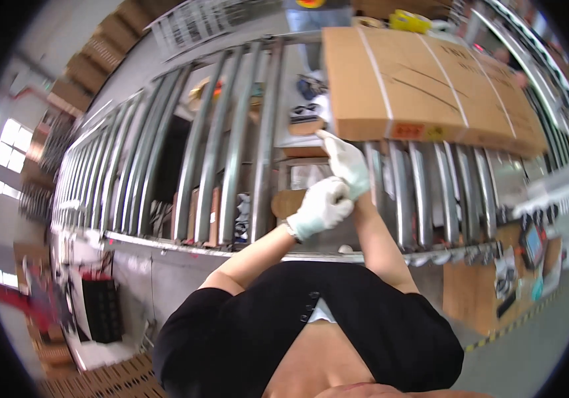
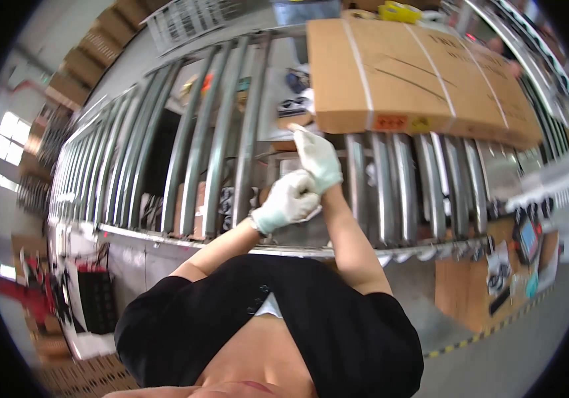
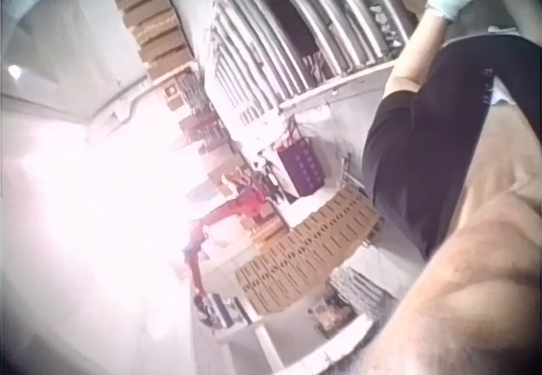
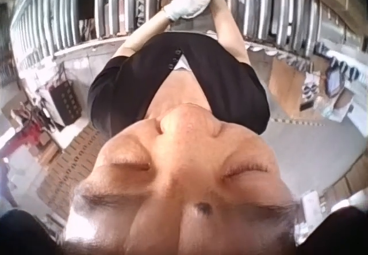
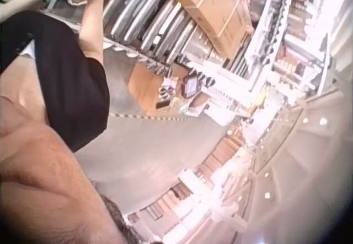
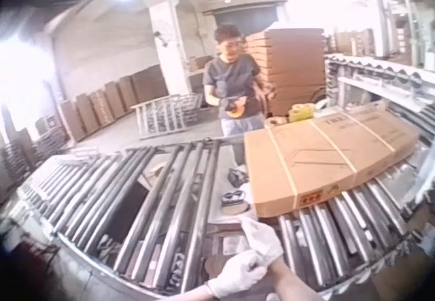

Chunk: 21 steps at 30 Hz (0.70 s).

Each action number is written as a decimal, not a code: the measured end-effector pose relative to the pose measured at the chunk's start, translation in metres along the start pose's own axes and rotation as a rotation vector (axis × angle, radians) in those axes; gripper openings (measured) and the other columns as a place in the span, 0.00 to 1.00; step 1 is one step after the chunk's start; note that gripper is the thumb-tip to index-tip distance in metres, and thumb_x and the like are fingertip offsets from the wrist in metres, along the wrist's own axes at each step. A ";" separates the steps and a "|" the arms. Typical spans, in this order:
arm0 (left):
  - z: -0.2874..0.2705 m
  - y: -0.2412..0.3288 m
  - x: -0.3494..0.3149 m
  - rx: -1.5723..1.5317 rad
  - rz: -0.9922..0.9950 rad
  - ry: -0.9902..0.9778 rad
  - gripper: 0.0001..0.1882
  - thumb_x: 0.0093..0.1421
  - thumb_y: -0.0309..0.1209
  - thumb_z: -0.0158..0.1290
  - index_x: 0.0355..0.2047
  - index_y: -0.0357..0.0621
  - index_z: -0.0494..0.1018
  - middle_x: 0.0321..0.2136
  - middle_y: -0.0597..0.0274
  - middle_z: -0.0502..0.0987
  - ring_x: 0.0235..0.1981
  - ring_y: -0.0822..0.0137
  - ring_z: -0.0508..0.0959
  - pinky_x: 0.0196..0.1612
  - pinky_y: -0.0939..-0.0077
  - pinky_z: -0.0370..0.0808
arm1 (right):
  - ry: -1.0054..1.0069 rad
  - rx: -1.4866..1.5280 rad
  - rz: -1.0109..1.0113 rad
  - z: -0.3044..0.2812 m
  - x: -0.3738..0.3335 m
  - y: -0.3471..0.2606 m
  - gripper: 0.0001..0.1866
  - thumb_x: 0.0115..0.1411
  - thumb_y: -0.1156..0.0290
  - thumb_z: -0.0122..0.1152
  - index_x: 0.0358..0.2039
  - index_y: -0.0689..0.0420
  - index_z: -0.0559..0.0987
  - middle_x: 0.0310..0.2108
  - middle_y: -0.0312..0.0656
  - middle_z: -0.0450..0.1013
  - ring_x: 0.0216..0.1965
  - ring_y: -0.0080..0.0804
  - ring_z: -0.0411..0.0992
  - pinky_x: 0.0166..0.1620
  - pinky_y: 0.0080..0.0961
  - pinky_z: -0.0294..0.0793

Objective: Apply labels to a cardboard box and seal it using a handheld tape dispenser on a conveyor line.

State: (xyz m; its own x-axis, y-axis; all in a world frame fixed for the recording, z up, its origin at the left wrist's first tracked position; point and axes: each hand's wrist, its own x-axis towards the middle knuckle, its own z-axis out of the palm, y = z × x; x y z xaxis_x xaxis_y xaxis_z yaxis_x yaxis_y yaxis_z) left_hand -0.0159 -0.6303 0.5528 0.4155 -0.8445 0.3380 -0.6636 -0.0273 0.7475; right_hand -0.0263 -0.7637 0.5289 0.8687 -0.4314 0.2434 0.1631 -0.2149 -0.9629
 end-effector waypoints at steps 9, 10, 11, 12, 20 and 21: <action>0.001 -0.017 -0.045 0.181 -0.234 -0.134 0.11 0.41 0.35 0.53 0.26 0.43 0.74 0.26 0.49 0.75 0.27 0.48 0.75 0.31 0.58 0.72 | -0.392 0.778 0.744 0.053 -0.030 0.051 0.38 0.61 0.40 0.37 0.62 0.58 0.56 0.61 0.48 0.54 0.61 0.40 0.55 0.61 0.35 0.54; 0.018 -0.019 -0.056 0.245 -0.208 0.145 0.11 0.41 0.35 0.53 0.23 0.42 0.73 0.27 0.46 0.75 0.28 0.45 0.75 0.34 0.56 0.71 | -0.351 0.732 0.823 0.056 -0.033 0.063 0.36 0.62 0.44 0.40 0.61 0.59 0.58 0.62 0.46 0.52 0.61 0.39 0.54 0.62 0.35 0.53; 0.006 -0.017 -0.056 0.145 -0.050 -0.091 0.11 0.41 0.34 0.53 0.24 0.42 0.74 0.27 0.45 0.74 0.28 0.43 0.75 0.36 0.55 0.71 | -0.291 0.887 0.868 0.059 -0.040 0.057 0.30 0.64 0.51 0.41 0.59 0.60 0.60 0.61 0.44 0.54 0.61 0.38 0.54 0.62 0.34 0.54; 0.009 -0.021 -0.061 0.216 -0.090 0.025 0.11 0.41 0.34 0.53 0.25 0.43 0.74 0.27 0.47 0.75 0.28 0.44 0.75 0.36 0.57 0.71 | -0.306 0.959 0.843 0.066 -0.039 0.058 0.28 0.64 0.55 0.41 0.59 0.61 0.61 0.60 0.44 0.56 0.61 0.37 0.55 0.62 0.34 0.54; -0.070 -0.015 -0.041 0.299 -0.142 0.058 0.11 0.44 0.40 0.56 0.23 0.49 0.76 0.21 0.52 0.75 0.24 0.51 0.76 0.28 0.58 0.72 | -0.102 0.708 0.501 0.100 -0.028 0.241 0.17 0.52 0.69 0.57 0.43 0.59 0.76 0.39 0.41 0.74 0.40 0.30 0.72 0.47 0.27 0.71; -0.075 -0.032 -0.042 0.392 -0.096 0.137 0.11 0.44 0.41 0.57 0.23 0.48 0.76 0.24 0.52 0.76 0.28 0.52 0.76 0.32 0.59 0.72 | -0.195 0.238 0.137 0.122 -0.031 0.226 0.19 0.48 0.66 0.58 0.42 0.53 0.76 0.39 0.43 0.74 0.41 0.35 0.72 0.47 0.28 0.71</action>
State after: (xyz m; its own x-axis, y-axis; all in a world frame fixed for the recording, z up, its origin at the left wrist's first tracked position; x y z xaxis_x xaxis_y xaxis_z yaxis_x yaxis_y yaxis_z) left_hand 0.0342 -0.5536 0.5574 0.5481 -0.7501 0.3700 -0.7932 -0.3258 0.5144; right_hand 0.0406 -0.6919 0.2897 0.9595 -0.2615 0.1051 0.1234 0.0545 -0.9909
